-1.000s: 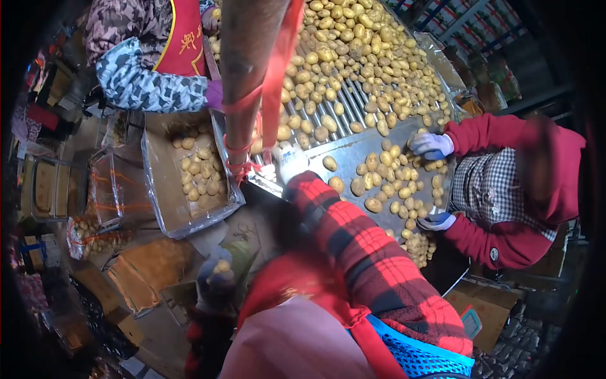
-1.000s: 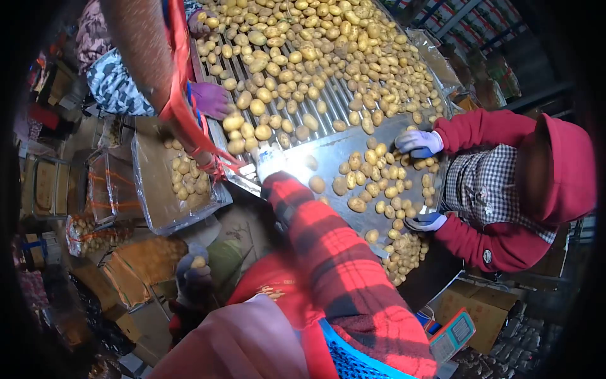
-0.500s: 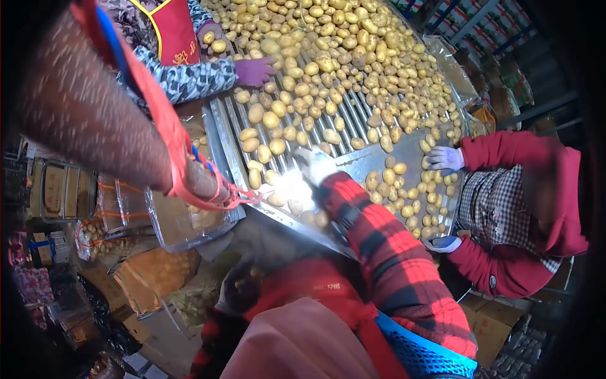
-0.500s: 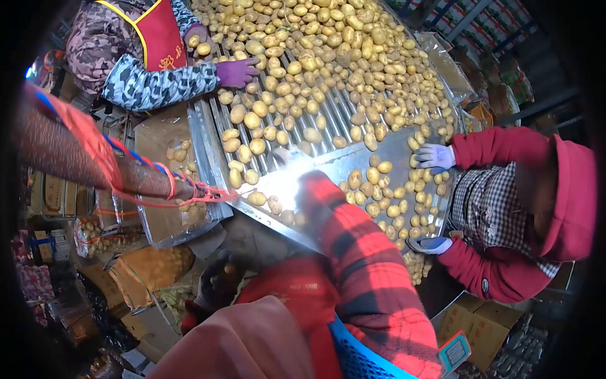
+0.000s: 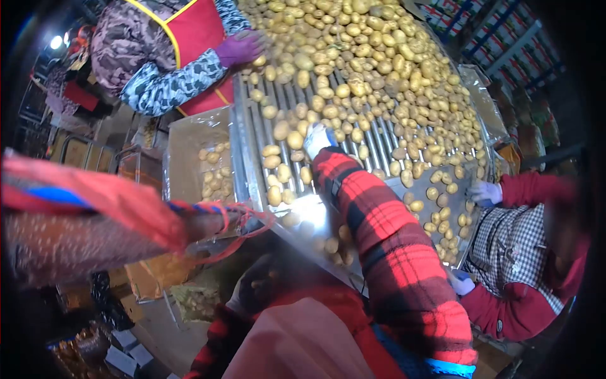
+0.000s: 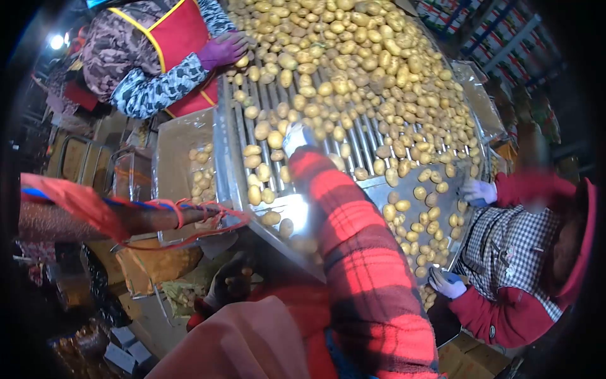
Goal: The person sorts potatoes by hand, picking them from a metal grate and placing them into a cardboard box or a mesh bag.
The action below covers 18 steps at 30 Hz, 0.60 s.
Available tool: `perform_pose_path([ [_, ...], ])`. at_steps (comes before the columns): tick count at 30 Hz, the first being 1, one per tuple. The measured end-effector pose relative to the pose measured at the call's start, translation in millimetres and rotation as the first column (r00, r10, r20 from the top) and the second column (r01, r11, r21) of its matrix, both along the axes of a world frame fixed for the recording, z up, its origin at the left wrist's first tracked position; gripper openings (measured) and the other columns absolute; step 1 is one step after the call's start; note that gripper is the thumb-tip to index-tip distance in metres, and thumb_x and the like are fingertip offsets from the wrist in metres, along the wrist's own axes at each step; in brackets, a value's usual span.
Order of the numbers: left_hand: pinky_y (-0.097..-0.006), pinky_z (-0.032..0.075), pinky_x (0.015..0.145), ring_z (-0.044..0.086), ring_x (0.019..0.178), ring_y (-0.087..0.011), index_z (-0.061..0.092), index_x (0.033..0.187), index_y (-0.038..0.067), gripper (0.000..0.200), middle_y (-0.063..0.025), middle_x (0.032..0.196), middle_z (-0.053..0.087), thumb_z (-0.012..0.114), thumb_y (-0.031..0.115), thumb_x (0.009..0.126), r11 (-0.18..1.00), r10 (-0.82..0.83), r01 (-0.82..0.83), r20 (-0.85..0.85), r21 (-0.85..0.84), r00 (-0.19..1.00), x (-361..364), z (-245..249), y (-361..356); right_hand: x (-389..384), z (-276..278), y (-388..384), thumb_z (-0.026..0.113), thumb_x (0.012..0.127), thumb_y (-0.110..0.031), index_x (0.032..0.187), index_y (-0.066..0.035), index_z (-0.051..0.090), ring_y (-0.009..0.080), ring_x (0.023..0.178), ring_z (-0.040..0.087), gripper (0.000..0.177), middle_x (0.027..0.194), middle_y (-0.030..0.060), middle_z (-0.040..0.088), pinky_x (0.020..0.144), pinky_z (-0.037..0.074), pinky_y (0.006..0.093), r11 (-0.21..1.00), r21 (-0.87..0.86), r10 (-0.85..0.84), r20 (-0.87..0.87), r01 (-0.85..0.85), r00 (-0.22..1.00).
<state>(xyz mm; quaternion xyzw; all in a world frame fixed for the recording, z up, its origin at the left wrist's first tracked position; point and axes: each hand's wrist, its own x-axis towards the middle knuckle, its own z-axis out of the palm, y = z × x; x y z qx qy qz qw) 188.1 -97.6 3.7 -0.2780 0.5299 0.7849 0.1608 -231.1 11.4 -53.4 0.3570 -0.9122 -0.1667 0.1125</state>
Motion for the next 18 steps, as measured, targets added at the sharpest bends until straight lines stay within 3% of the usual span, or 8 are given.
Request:
perform_pose_path([
  [3, -0.0258, 0.049, 0.089, 0.058, 0.100, -0.0120, 0.046, 0.145, 0.000, 0.044, -0.0073, 0.125, 0.060, 0.054, 0.010, 0.102, 0.985, 0.106, -0.102, -0.022, 0.140, 0.994, 5, -36, -13, -17, -5, 5, 0.056, 0.090, -0.018, 0.103, -0.002, 0.067, 0.0344, 0.090, 0.067, 0.023, 0.099, 0.0201, 0.066, 0.075, 0.054, 0.0456, 0.933, -0.346, 0.006, 0.282, 0.097, 0.959],
  [6, -0.0302, 0.048, 0.096, 0.059, 0.110, -0.0168, 0.047, 0.142, -0.002, 0.045, -0.0094, 0.131, 0.059, 0.058, 0.012, 0.101, 0.344, 0.248, 0.162, -0.256, 0.925, 0.934, 14, -53, -16, 16, 38, 51, 0.061, 0.092, -0.029, 0.101, -0.012, 0.073, 0.0358, 0.093, 0.069, 0.023, 0.101, 0.0157, 0.071, 0.078, 0.056, 0.0451, 0.953, -0.300, 0.121, 0.499, 0.040, 0.858],
  [7, -0.0277, 0.049, 0.091, 0.059, 0.103, -0.0141, 0.047, 0.144, -0.001, 0.045, -0.0090, 0.128, 0.061, 0.057, 0.011, 0.101, 0.965, 0.076, 0.076, -0.543, 0.252, 0.837, 5, -32, -4, 25, 45, 73, 0.064, 0.090, -0.037, 0.100, -0.017, 0.075, 0.0349, 0.090, 0.070, 0.025, 0.097, 0.0137, 0.072, 0.079, 0.056, 0.0443, 0.885, -0.296, 0.460, 0.440, -0.359, 0.771],
  [8, -0.0252, 0.050, 0.086, 0.060, 0.096, -0.0115, 0.046, 0.145, 0.001, 0.045, -0.0086, 0.125, 0.062, 0.056, 0.011, 0.102, 0.771, -0.258, -0.194, -0.576, -0.606, 0.776, -9, -11, 4, 56, 75, 77, 0.064, 0.089, -0.035, 0.094, -0.013, 0.074, 0.0331, 0.087, 0.070, 0.025, 0.092, 0.0139, 0.073, 0.078, 0.056, 0.0431, 0.942, -0.332, 0.217, 0.719, 0.052, 0.660],
  [9, -0.0252, 0.050, 0.086, 0.060, 0.096, -0.0115, 0.046, 0.145, 0.001, 0.045, -0.0086, 0.125, 0.062, 0.056, 0.011, 0.102, 0.773, -0.246, -0.213, -0.592, -0.597, 0.767, -22, 1, 0, 83, 87, 88, 0.062, 0.091, -0.033, 0.095, -0.011, 0.076, 0.0308, 0.085, 0.070, 0.027, 0.094, 0.0143, 0.074, 0.077, 0.056, 0.0411, 0.734, -0.676, 0.601, 0.595, -0.073, 0.534],
  [11, -0.0198, 0.041, 0.056, 0.052, 0.063, -0.0040, 0.054, 0.124, 0.006, 0.028, -0.0002, 0.090, 0.058, 0.054, 0.026, 0.105, 0.943, 0.194, -0.163, -0.083, 0.291, 0.977, -32, 22, -8, 150, 145, 85, 0.057, 0.098, -0.038, 0.116, -0.007, 0.073, 0.0232, 0.078, 0.070, 0.038, 0.092, 0.0127, 0.074, 0.070, 0.057, 0.0376, 0.863, -0.376, 0.275, 0.910, 0.338, 0.310],
  [12, -0.0171, 0.037, 0.041, 0.048, 0.047, -0.0003, 0.057, 0.114, 0.008, 0.027, 0.0040, 0.073, 0.057, 0.053, 0.033, 0.106, 0.672, 0.181, -0.318, 0.268, 0.669, 0.946, -30, 28, -12, 154, 108, 90, 0.057, 0.100, -0.041, 0.120, -0.006, 0.070, 0.0202, 0.079, 0.070, 0.042, 0.091, 0.0106, 0.073, 0.067, 0.057, 0.0327, 0.812, -0.521, 0.543, 0.840, 0.264, -0.013],
  [18, -0.0181, 0.032, 0.039, 0.035, 0.044, -0.0034, 0.059, 0.124, 0.011, 0.028, 0.0028, 0.070, 0.053, 0.051, 0.031, 0.107, 0.040, 0.559, -0.444, 0.348, 0.895, 0.752, 43, 43, -108, 250, 86, 9, 0.057, 0.102, -0.033, 0.128, -0.001, 0.060, 0.0169, 0.088, 0.069, 0.041, 0.114, 0.0103, 0.068, 0.064, 0.056, 0.0279, 0.842, -0.145, 0.520, 0.471, 0.519, -0.712],
])
